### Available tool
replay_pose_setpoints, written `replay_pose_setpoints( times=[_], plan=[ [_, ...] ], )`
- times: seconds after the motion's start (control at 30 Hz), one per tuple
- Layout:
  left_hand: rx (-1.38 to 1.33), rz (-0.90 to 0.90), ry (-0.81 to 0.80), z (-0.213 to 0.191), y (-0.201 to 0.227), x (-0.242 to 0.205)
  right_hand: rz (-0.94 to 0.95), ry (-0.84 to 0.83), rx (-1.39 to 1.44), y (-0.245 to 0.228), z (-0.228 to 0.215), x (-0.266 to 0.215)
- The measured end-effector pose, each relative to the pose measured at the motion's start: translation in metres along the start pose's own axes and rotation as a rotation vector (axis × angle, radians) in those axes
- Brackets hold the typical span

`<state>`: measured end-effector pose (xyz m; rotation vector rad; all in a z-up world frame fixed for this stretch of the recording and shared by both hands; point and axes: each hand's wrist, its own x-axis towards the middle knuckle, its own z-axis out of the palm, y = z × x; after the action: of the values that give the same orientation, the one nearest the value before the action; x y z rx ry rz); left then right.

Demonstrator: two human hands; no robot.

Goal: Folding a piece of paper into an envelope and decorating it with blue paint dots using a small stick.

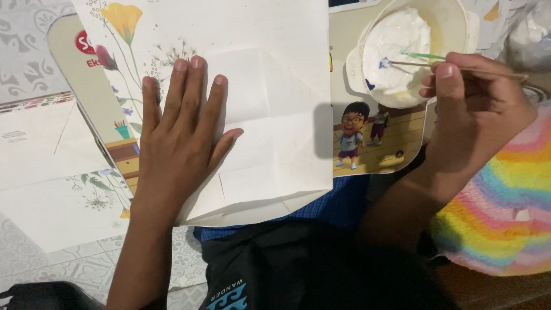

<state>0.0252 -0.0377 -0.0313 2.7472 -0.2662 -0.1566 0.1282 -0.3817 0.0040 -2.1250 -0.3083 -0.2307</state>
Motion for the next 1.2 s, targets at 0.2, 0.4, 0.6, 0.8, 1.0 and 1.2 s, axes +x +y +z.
replay_pose_setpoints(
  times=[0.2, 0.4, 0.6, 0.8, 1.0, 1.2],
  plan=[
    [-0.001, -0.004, -0.021, 0.0, -0.001, 0.0, -0.056, 0.04, -0.033, 0.003, -0.002, 0.001],
    [0.018, 0.009, 0.009, -0.002, 0.001, 0.001, -0.019, -0.009, 0.007, 0.005, -0.001, 0.0],
    [0.012, -0.003, -0.004, -0.002, 0.001, 0.0, -0.032, 0.105, -0.047, -0.002, -0.001, -0.002],
    [0.012, -0.029, -0.027, -0.009, 0.002, -0.003, -0.136, -0.017, -0.009, 0.022, -0.009, -0.015],
    [-0.008, -0.029, -0.057, -0.008, -0.001, -0.002, -0.327, -0.088, -0.145, 0.039, -0.018, -0.027],
    [-0.04, -0.02, -0.046, -0.008, -0.003, -0.003, 0.01, 0.069, 0.124, 0.058, -0.022, -0.032]
  ],
)
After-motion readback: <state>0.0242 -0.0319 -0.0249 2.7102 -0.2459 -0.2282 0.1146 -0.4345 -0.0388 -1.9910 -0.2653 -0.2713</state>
